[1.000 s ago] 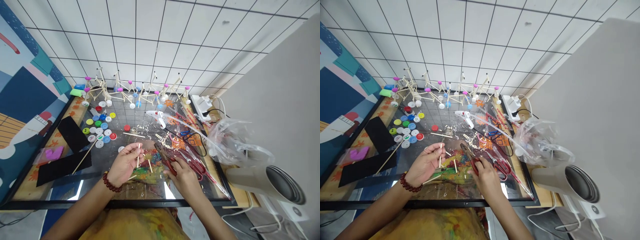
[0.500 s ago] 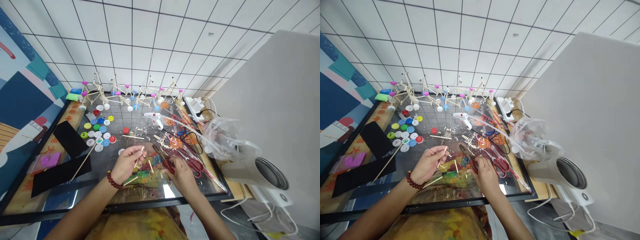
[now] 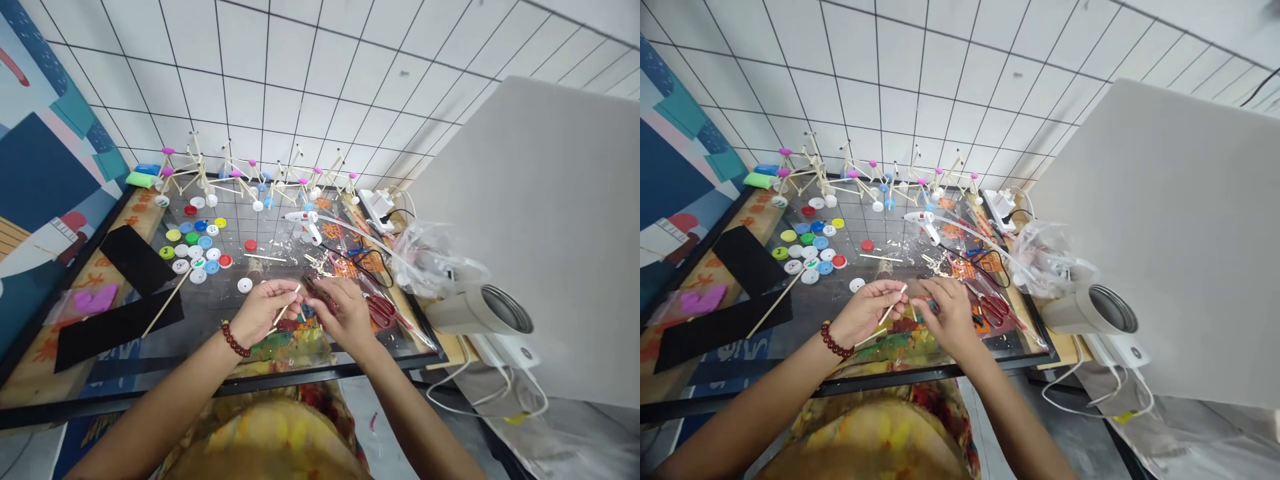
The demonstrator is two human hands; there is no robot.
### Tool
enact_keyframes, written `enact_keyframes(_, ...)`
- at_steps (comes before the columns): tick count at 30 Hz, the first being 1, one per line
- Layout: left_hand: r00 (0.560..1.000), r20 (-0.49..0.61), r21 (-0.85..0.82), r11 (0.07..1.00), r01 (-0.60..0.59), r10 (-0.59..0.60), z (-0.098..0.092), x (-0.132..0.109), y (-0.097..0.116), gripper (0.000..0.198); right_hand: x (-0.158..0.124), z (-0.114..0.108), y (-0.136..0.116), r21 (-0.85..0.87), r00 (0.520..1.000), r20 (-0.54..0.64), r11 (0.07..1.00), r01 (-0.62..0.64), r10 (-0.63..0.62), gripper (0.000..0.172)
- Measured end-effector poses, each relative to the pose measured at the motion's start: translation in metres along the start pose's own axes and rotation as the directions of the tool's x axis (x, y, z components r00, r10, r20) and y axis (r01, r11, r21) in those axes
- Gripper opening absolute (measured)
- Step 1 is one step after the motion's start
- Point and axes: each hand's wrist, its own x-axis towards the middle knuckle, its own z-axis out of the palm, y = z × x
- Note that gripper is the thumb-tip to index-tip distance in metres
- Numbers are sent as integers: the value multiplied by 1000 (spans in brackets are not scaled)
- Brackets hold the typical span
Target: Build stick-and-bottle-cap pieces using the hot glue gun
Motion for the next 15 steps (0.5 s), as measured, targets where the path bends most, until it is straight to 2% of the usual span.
enact_keyframes(3, 999, 43, 29, 1000, -4, 2, 1, -4, -1, 36, 13, 14, -13, 214, 1000, -29, 977, -5, 11, 10)
enact_keyframes(5, 998, 60, 59, 998, 9, -13, 1, -6, -1, 31, 16, 22, -14, 262, 997, -77, 965, -2, 23, 10)
enact_keyframes(7, 998, 57, 92, 995, 34, -40, 1, -7, -1, 25, 15, 28, -13, 202, 987, -162, 978, 53, -20, 9)
enact_keyframes(10, 999, 23, 118, 992, 34, -37, 1, -6, -6, 17, 13, 35, -9, -14, 955, -244, 985, 171, -169, 7)
enact_keyframes(12, 1000, 17, 136, 991, -4, 2, 0, -4, -10, 15, 12, 39, -8, -122, 944, -253, 975, 185, -211, 11)
enact_keyframes(15, 992, 44, 131, 984, -123, 118, -1, -1, -16, 19, 9, 45, -10, -160, 943, -239, 967, 197, -231, 19)
